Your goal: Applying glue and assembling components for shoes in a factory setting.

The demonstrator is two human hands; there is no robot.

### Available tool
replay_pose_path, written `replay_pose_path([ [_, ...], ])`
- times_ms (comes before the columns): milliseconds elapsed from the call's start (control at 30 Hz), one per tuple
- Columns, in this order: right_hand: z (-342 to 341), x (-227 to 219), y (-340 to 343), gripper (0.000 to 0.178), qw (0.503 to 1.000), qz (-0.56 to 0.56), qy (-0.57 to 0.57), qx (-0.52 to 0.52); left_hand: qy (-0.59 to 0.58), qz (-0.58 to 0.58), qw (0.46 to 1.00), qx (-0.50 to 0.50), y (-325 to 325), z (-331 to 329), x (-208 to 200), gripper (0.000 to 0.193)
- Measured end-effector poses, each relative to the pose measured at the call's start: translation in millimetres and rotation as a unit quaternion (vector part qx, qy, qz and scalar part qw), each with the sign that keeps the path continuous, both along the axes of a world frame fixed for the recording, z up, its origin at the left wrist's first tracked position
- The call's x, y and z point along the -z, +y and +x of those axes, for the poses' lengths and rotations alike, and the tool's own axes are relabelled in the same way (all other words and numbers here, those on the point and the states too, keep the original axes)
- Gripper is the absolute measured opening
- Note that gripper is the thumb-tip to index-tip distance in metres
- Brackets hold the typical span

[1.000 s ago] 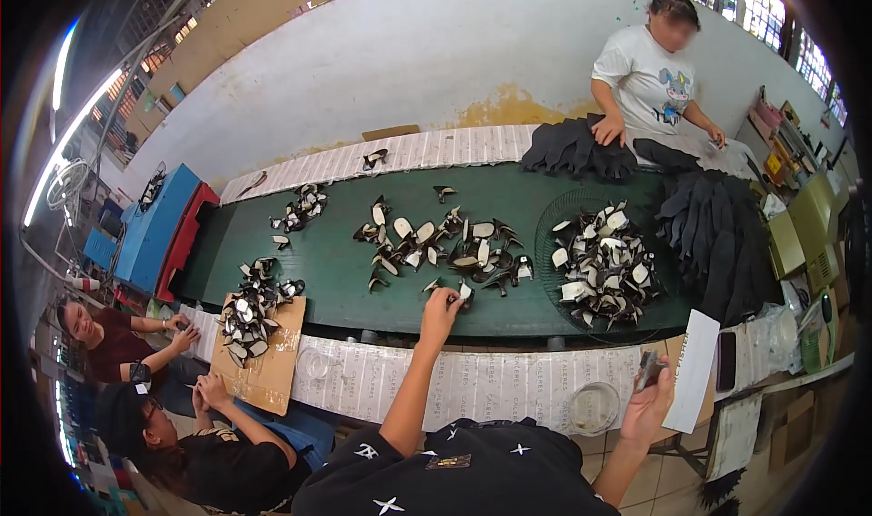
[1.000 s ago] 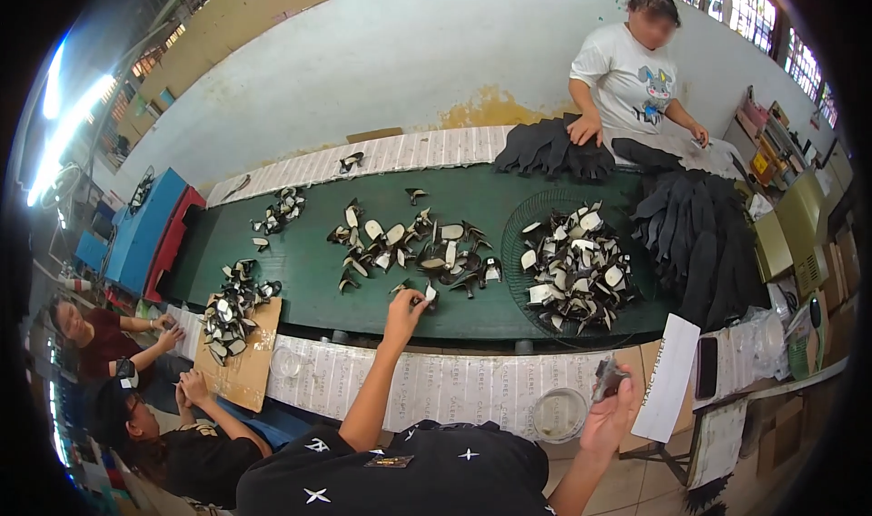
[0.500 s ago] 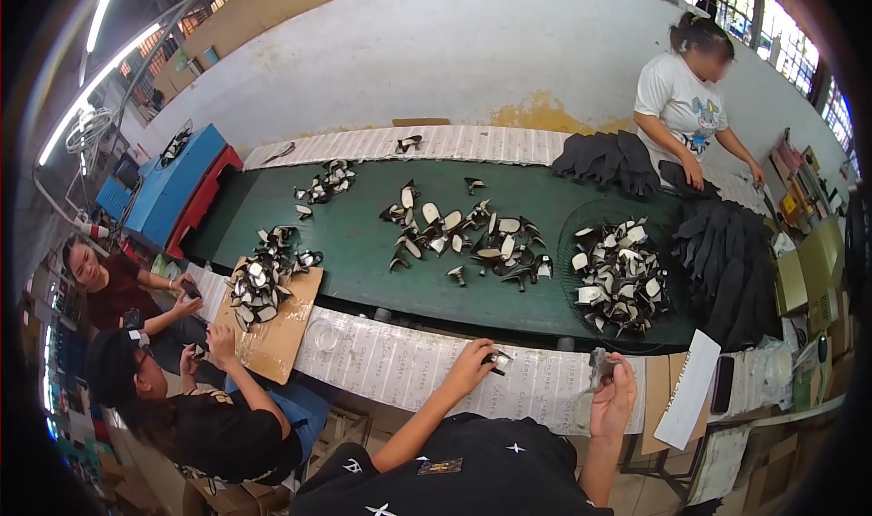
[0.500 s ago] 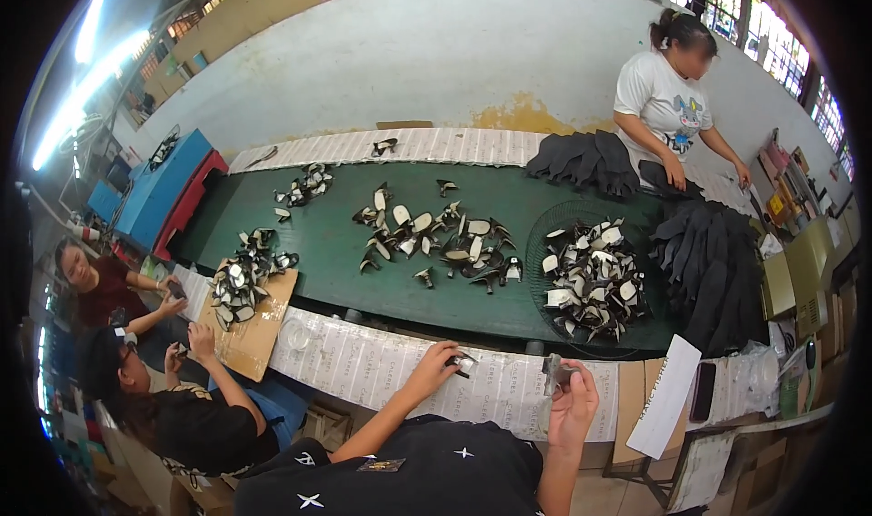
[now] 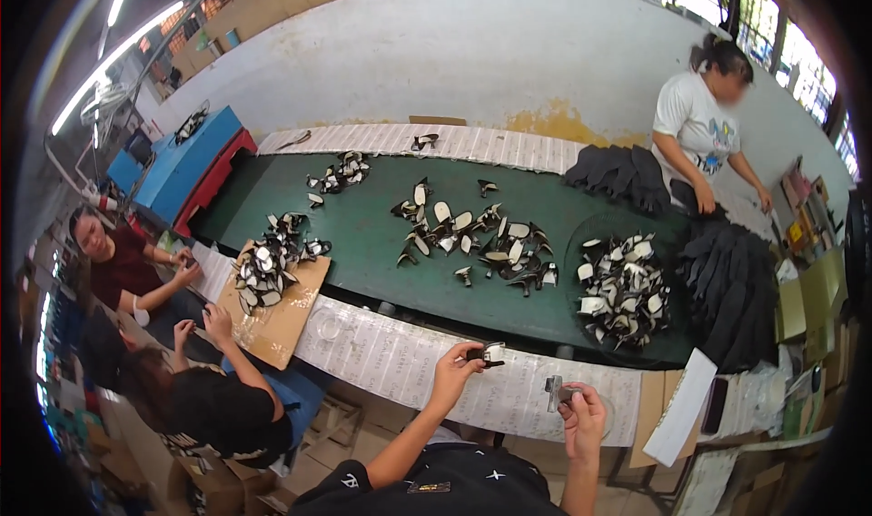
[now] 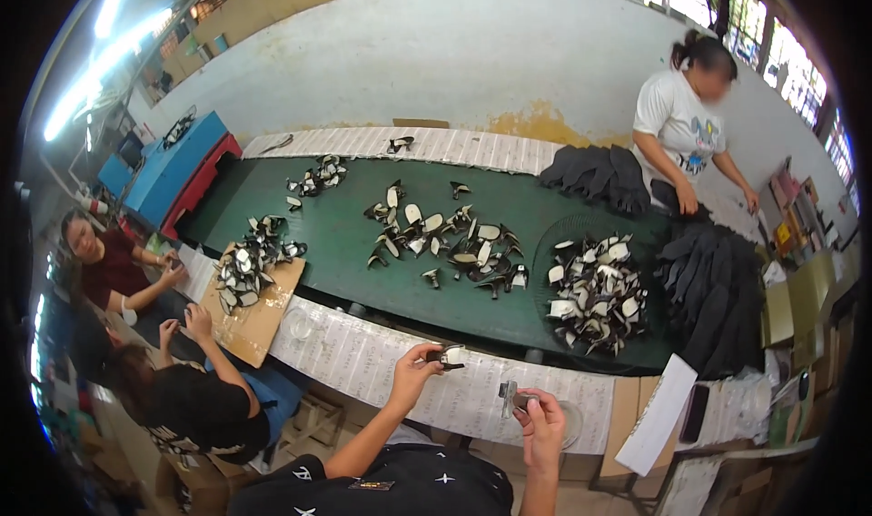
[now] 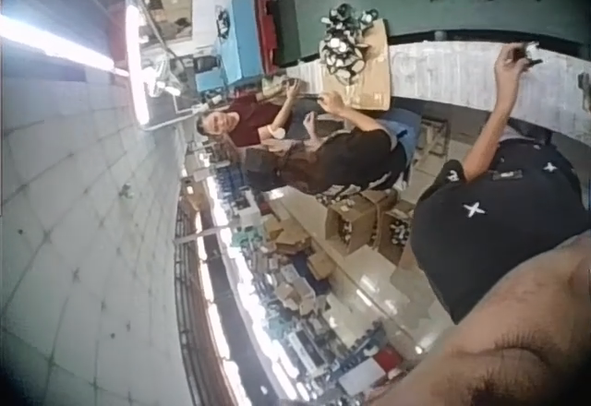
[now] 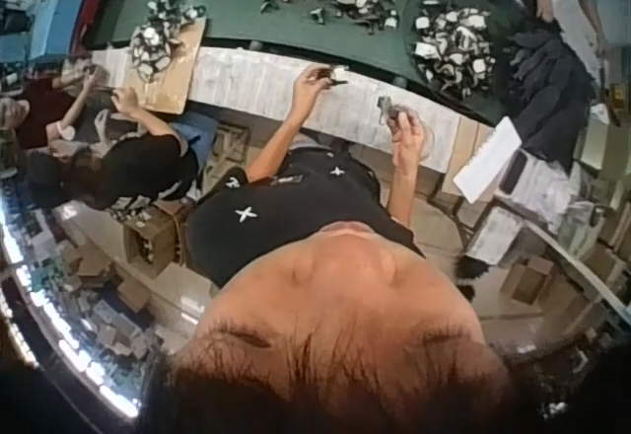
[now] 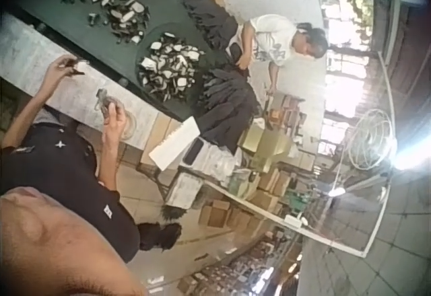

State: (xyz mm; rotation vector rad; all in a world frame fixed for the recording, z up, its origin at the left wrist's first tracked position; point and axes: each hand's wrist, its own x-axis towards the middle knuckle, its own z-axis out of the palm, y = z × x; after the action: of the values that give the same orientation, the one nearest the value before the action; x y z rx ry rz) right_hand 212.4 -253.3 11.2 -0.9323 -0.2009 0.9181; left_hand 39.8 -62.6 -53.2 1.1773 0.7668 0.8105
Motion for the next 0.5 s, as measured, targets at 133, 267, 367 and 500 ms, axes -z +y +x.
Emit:
replay_pose_path([
  [133, -10, 2, 14, 0.017, 0.999, -0.017, -0.018, -0.03, -0.04, -0.111, 0.992, -0.052, 0, -15, -7, 0.041],
  [267, -28, -9, 36, 0.017, 0.998, -0.017, 0.009, -0.055, -0.122, -0.201, 0.971, -0.051, 8, -37, -12, 0.015],
  [367, -46, -25, 58, 0.019, 0.996, 0.006, -0.042, -0.079, -0.129, -0.163, 0.977, -0.037, 19, -52, -25, 0.008],
  [500, -68, -45, 81, 0.022, 0.983, 0.003, -0.169, -0.067, -0.097, -0.164, 0.982, 0.0, 34, -64, -57, 0.013],
])
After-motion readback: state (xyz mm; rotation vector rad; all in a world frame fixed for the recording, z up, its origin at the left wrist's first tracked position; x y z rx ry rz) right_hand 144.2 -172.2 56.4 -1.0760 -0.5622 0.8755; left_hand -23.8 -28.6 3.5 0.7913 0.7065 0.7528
